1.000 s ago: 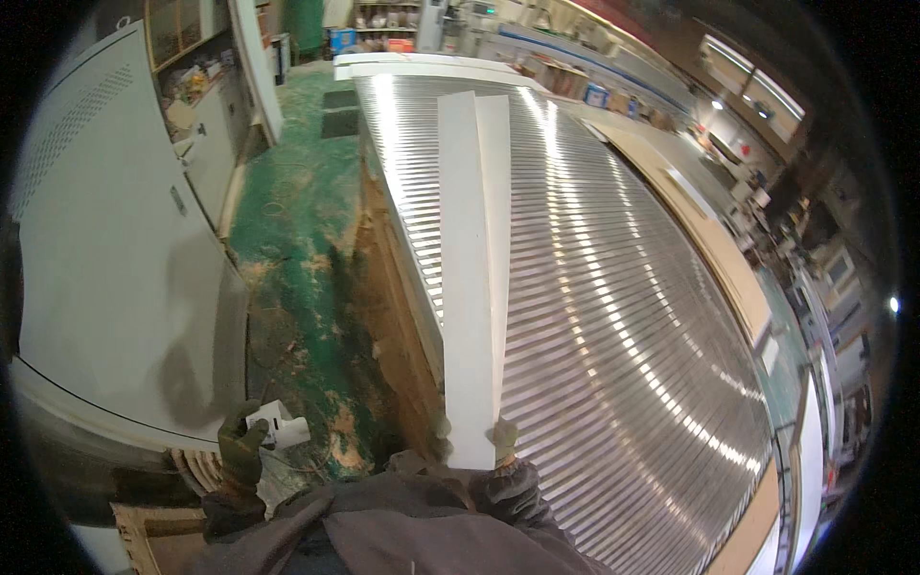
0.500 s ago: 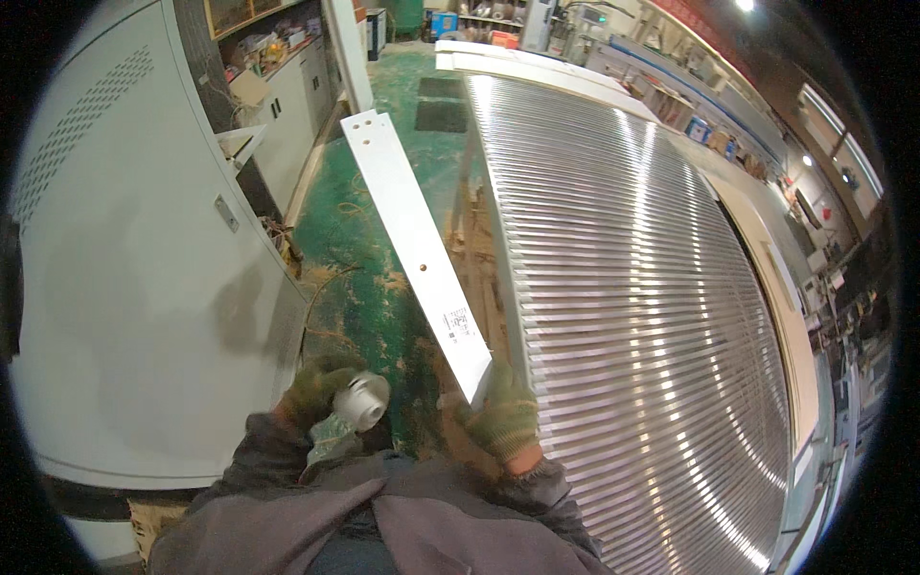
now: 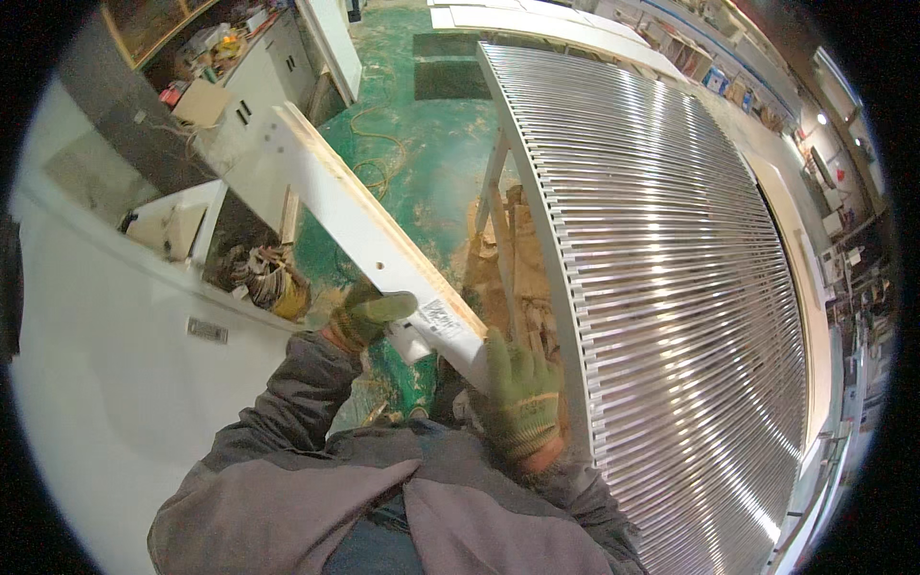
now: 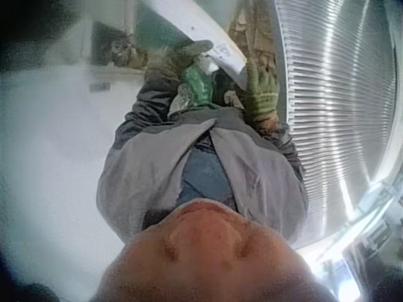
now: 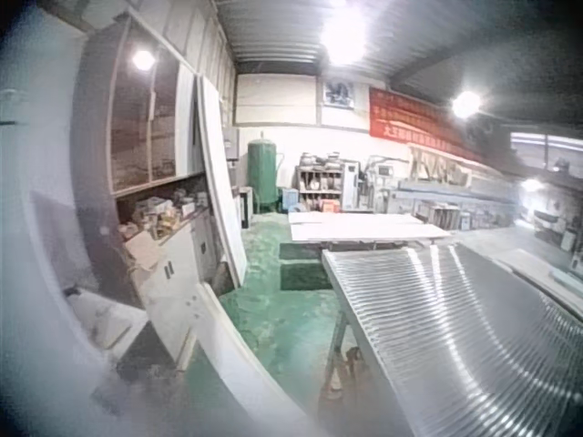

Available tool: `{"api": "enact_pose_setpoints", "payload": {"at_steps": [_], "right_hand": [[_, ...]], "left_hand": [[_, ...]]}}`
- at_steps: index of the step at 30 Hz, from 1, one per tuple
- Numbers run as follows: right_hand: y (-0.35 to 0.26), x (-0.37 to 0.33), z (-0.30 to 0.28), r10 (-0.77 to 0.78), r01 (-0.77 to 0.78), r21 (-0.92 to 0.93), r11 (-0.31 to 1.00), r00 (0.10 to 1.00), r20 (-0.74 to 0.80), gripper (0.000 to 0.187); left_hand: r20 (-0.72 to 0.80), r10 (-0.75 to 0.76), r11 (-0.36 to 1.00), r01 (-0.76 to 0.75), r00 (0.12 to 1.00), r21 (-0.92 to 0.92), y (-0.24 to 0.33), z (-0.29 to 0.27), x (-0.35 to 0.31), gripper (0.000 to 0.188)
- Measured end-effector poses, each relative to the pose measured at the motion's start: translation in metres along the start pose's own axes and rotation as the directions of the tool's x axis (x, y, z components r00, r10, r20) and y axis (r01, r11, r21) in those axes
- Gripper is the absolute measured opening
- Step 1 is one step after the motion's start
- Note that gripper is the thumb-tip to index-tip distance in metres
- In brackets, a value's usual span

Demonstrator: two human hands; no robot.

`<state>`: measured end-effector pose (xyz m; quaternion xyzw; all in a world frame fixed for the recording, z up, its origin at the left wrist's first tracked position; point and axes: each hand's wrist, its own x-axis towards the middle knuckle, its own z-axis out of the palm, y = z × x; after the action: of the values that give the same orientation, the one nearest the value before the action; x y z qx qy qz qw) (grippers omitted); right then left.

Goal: The person handles white rectangular panels and small white components in a workshop. They place panels on a conveyor, wipe surfaces, and position components along panel edges. The person moves between the conveyor and a workbench, handling multiple panels and components.

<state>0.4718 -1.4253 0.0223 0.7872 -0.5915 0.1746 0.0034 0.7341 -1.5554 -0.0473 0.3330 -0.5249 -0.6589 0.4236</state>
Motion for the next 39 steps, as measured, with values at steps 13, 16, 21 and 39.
{"api": "enact_pose_setpoints", "payload": {"at_steps": [13, 16, 21, 39], "right_hand": [[0.051, 0.444, 0.077, -0.462, -0.074, 0.989, 0.129, 0.878, 0.126, 0.103], [0.036, 0.516, 0.091, -0.459, 0.014, 0.955, 0.297, 0.879, 0.13, 0.095], [0.049, 0.628, 0.152, -0.509, 0.368, 0.797, 0.479, 0.856, -0.089, 0.092], [0.111, 0.921, 0.255, -0.142, 0.222, 0.437, 0.872, 0.968, -0.209, 0.077]], "left_hand": [[0.179, 0.002, 1.0, 0.002, 0.984, -0.024, 0.051, -0.168, 0.259, 0.038], [0.177, -0.065, 0.981, 0.095, 0.982, -0.167, 0.072, -0.195, 0.306, 0.04], [-0.142, 0.177, 0.984, -0.175, 0.974, 0.031, 0.095, -0.246, 0.377, 0.044], [-0.19, 0.004, 0.988, -0.033, 0.982, -0.15, 0.165, -0.507, 0.717, 0.051]]}}
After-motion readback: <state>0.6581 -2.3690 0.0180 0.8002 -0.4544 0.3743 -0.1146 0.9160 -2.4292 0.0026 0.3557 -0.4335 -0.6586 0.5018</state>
